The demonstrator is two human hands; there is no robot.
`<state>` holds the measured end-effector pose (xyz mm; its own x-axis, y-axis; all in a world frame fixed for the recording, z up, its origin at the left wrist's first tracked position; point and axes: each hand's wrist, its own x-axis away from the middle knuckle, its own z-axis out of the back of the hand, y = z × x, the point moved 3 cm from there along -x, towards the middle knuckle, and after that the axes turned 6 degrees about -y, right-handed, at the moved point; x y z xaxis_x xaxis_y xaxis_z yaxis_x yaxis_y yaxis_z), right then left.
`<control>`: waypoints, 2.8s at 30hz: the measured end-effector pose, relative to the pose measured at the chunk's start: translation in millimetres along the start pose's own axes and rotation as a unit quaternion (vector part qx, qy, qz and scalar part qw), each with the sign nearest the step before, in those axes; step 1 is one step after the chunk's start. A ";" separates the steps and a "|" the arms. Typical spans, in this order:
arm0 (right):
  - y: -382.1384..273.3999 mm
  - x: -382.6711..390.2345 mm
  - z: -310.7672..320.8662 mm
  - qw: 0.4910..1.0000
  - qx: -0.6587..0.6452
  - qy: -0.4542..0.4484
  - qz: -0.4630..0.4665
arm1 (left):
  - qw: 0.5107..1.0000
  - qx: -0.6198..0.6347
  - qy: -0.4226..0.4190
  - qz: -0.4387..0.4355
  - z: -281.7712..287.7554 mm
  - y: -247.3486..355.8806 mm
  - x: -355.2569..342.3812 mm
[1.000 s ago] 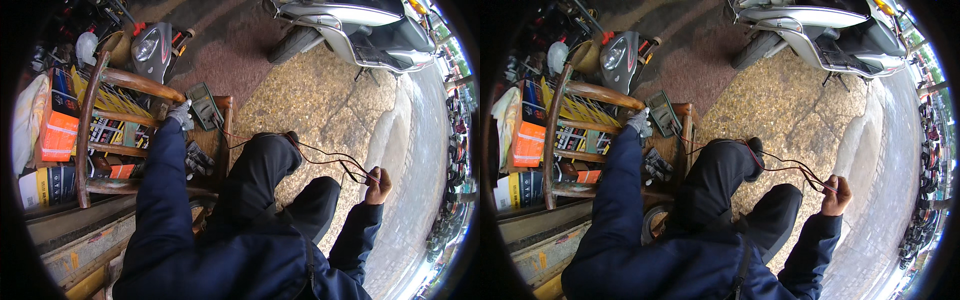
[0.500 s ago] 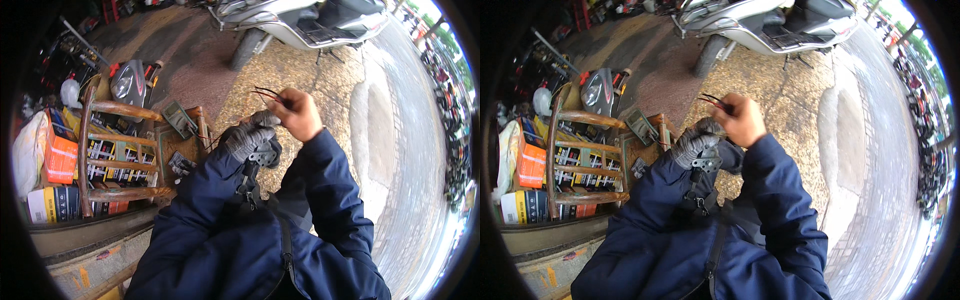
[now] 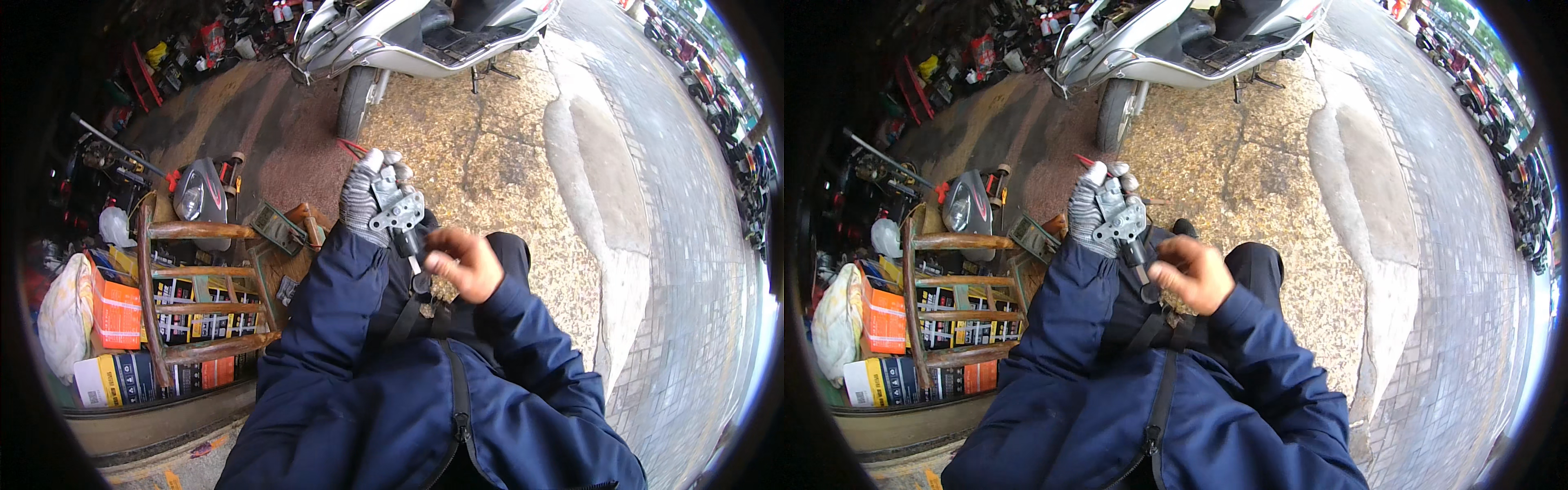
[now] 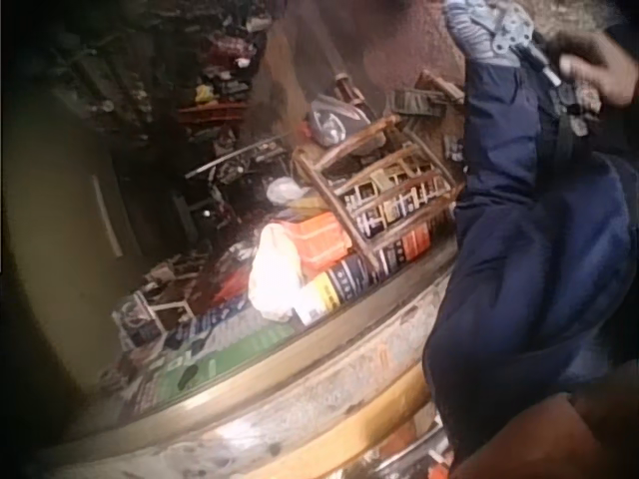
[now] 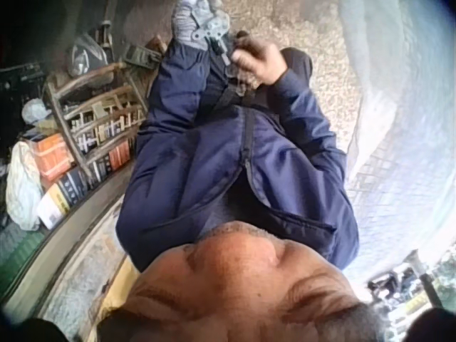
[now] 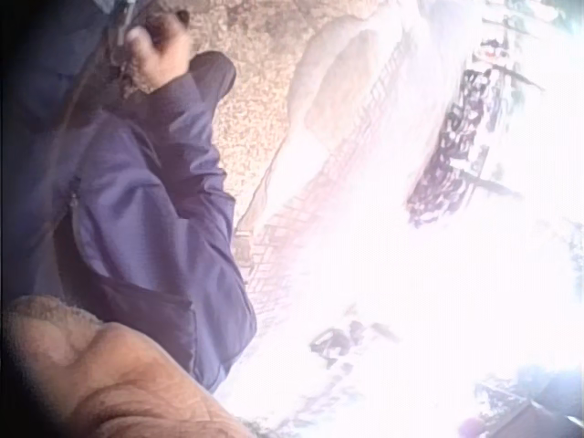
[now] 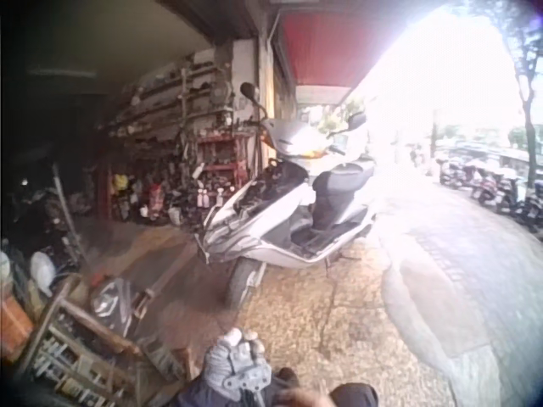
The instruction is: The person removes a small electrical component from a scooter, then uses a multimeter to test its terminals while seated. After testing, the person reconnects the component to the scooter wiring and checks the headlight.
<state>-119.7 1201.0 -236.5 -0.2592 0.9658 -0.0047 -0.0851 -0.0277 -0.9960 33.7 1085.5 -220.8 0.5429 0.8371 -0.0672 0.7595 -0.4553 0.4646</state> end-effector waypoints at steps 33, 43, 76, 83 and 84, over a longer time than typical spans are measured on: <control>150.2 -91.7 14.8 0.837 -0.527 -0.053 -0.138 | 0.993 0.054 0.100 -0.031 107.3 -32.4 -123.0; 169.6 -106.5 4.3 0.894 -0.412 -0.005 -0.178 | 0.998 0.033 0.057 -0.011 154.0 -25.6 -124.2; 162.5 -118.9 -4.4 0.966 -0.187 0.071 -0.166 | 0.845 0.056 0.523 -0.101 163.5 -14.9 -97.4; 170.5 -110.2 -12.9 0.910 -0.345 0.007 -0.229 | 0.827 0.005 0.558 -0.076 165.6 -9.6 -92.1; 171.9 -110.8 -12.3 0.925 -0.307 0.012 -0.222 | 0.830 0.010 0.552 -0.081 168.1 -8.7 -91.8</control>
<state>-93.7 1092.3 -408.3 -0.3074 0.8527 0.4225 0.3861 0.5176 -0.7636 37.5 961.6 -367.0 -0.2168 0.6512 0.7273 0.8024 -0.3055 0.5126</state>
